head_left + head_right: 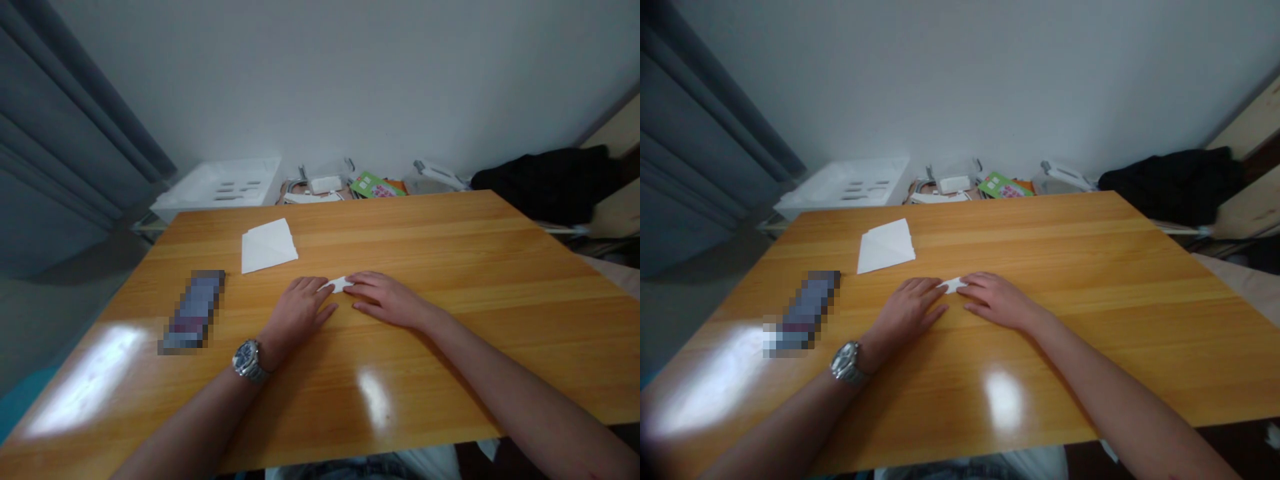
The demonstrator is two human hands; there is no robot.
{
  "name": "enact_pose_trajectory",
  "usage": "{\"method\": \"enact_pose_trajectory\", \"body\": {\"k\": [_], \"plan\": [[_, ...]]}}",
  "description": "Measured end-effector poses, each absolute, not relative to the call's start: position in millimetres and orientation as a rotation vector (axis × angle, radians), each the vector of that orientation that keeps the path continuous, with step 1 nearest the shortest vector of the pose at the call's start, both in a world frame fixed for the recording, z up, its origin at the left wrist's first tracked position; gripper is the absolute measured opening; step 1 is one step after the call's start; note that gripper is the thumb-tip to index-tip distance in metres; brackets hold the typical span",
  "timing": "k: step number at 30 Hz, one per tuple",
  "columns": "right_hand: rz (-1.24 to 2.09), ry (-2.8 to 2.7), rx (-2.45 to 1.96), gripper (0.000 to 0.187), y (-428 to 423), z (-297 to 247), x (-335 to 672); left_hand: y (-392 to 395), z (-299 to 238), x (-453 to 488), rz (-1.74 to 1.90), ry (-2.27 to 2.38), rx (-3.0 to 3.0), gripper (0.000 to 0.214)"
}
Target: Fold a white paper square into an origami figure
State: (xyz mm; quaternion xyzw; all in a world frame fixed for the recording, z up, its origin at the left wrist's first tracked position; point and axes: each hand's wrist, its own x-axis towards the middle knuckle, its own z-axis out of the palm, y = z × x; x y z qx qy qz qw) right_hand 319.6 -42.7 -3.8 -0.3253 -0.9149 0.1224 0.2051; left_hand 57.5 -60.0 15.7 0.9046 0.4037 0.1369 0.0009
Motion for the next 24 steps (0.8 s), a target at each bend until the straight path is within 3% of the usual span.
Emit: {"method": "enact_pose_trajectory", "body": {"k": [14,24], "plan": [[0.434,-2.367,-0.905,0.023,-38.6,-10.1,310.8,-52.6,12.1,62.4,0.460,1.251,2.762,0.019],[0.560,-2.244,-0.958,0.018,-38.1,-10.2,309.5,-56.6,17.3,65.5,0.453,1.273,2.748,0.020]]}}
